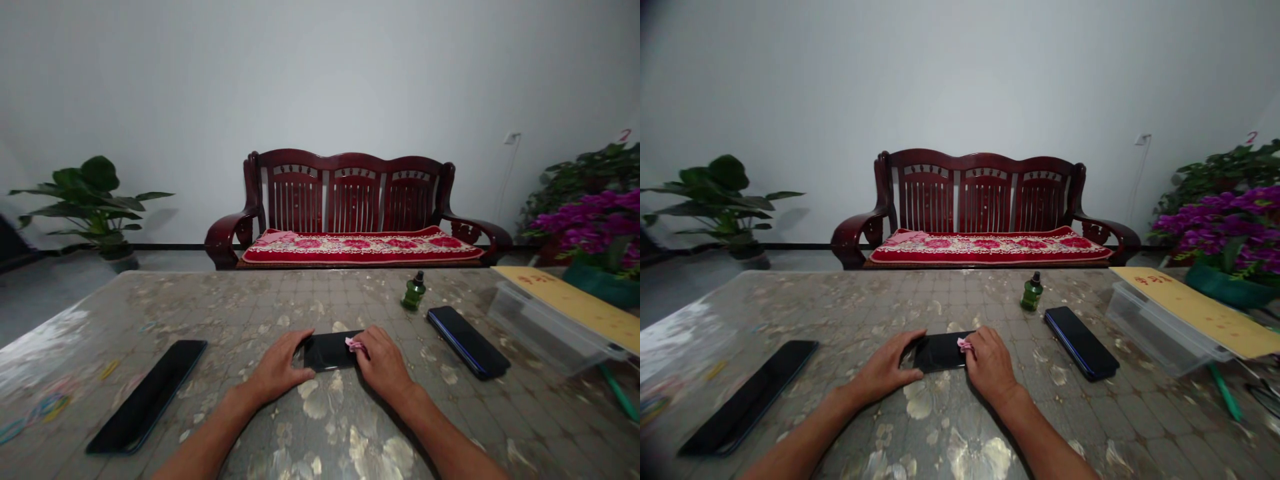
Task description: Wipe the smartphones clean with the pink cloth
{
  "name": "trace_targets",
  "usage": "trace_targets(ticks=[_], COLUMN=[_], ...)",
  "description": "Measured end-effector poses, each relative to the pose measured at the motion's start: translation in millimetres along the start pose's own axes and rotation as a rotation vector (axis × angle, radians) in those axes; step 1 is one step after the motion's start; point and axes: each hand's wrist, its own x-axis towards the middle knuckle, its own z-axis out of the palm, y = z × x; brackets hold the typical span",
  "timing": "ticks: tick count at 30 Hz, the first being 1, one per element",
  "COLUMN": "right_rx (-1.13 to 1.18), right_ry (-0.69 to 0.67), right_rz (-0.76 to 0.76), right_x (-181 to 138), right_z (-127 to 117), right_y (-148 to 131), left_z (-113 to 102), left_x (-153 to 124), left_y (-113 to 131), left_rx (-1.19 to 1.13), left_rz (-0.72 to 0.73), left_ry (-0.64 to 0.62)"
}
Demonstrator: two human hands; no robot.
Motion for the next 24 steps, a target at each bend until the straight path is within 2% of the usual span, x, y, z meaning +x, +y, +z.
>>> trace_targets(ticks=[14, 24], right_rx=[0.016, -0.048], right_ry=[0.005, 0.028], right_rz=[-0.029, 0.005], right_x=[0, 7], right_z=[-1, 4], right_y=[-3, 12], left_z=[-1, 0], left_x=[0, 0], left_y=[1, 0], left_rx=[-0.001, -0.003], left_rz=[-0.011, -0.003], left_ry=[-0.008, -0.005])
